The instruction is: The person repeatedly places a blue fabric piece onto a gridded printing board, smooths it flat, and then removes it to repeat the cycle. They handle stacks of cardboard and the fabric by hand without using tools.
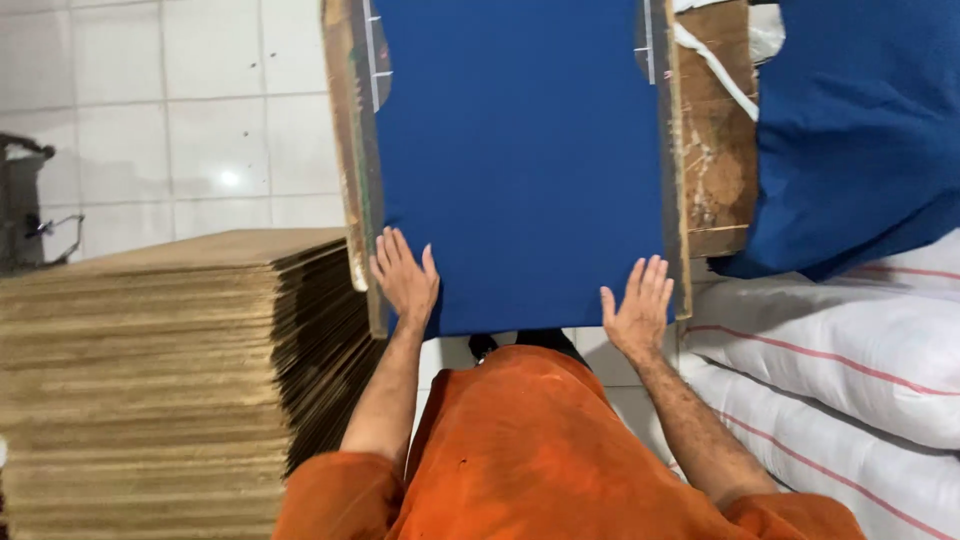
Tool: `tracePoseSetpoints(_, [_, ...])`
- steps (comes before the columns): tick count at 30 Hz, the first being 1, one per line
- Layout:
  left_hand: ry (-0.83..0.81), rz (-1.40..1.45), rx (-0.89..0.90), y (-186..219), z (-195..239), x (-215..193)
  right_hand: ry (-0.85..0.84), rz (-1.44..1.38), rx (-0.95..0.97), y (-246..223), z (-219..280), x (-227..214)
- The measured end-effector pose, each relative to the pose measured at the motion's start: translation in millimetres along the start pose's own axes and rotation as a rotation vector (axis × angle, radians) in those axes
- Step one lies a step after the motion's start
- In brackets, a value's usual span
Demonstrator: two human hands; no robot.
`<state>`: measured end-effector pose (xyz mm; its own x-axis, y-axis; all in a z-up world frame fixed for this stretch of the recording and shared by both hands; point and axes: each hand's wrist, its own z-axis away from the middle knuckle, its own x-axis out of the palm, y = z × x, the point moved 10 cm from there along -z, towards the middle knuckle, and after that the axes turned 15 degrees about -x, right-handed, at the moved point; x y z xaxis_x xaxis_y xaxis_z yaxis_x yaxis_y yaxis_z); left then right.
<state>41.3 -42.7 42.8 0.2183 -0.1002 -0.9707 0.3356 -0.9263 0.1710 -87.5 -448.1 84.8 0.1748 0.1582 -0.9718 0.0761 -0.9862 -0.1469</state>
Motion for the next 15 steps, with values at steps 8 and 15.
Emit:
tracePoseSetpoints(8, [0.111, 0.195, -0.459, -35, -61, 20, -0.034, -0.029, 0.019, -13, 6, -6])
tracePoseSetpoints(15, [0.158, 0.214, -0.532, -31, -60, 1, 0.03, 0.021, -0.016, -16, 1, -8])
